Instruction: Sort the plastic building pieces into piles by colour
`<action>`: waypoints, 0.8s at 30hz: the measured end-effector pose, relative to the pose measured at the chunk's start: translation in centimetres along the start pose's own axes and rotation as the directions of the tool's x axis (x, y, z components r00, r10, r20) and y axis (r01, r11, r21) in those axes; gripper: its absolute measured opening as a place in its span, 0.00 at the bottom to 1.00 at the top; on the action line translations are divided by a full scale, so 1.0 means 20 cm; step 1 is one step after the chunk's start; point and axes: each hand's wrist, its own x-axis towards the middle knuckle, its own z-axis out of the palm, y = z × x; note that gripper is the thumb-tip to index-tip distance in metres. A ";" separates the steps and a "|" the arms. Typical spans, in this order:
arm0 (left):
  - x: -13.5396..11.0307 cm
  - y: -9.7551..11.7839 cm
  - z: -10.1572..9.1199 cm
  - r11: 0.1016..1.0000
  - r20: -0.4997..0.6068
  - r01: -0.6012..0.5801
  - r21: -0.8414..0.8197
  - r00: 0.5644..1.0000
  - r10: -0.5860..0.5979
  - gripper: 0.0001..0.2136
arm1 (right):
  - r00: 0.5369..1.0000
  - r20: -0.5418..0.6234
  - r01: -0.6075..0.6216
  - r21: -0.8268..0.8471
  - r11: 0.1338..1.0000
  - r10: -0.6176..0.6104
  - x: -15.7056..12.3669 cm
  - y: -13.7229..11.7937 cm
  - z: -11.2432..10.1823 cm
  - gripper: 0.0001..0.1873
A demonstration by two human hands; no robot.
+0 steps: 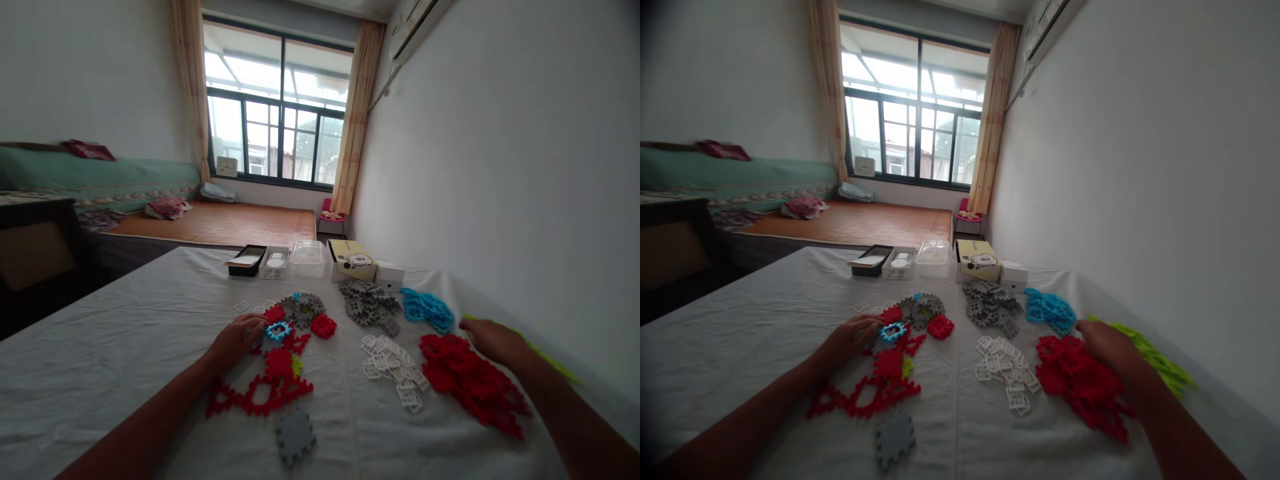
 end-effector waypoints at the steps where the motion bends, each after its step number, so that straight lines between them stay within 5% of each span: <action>1: 0.00 0.00 0.00 1.000 0.001 -0.008 -0.007 1.000 0.008 0.19 | 0.997 -0.010 0.079 0.037 0.996 -0.079 0.03 -0.14 -0.04 0.16; 5: -0.01 0.01 -0.01 0.999 -0.012 -0.004 -0.042 1.000 0.004 0.19 | 0.873 -0.050 0.468 0.367 0.804 -0.485 0.10 -0.87 -0.10 0.15; 8: -0.02 0.02 -0.02 0.997 -0.025 0.020 -0.071 0.999 -0.022 0.18 | 0.843 -0.094 0.523 0.371 0.767 -0.530 0.10 -1.28 -0.02 0.17; 11: -0.02 0.03 -0.03 0.996 -0.022 0.016 -0.087 1.000 -0.018 0.18 | 0.868 -0.126 0.495 0.310 0.812 -0.481 0.09 -1.46 0.07 0.21; 14: -0.02 0.03 -0.02 0.996 -0.024 0.010 -0.092 1.000 -0.012 0.19 | 0.874 -0.142 0.485 0.319 0.814 -0.465 0.06 -1.50 0.10 0.24; 18: -0.02 0.02 -0.02 0.997 -0.011 0.012 -0.070 1.000 -0.012 0.19 | 0.867 -0.143 0.498 0.289 0.818 -0.477 0.03 -1.43 0.01 0.30; 21: -0.02 0.01 -0.02 0.999 -0.008 0.012 -0.045 1.000 -0.012 0.18 | 0.906 -0.106 0.424 0.216 0.880 -0.410 0.01 -1.18 -0.10 0.26; 24: -0.01 0.02 -0.03 0.999 -0.009 -0.002 -0.039 1.000 0.002 0.18 | 0.986 0.016 0.163 0.059 0.985 -0.164 -0.01 -0.76 -0.17 0.23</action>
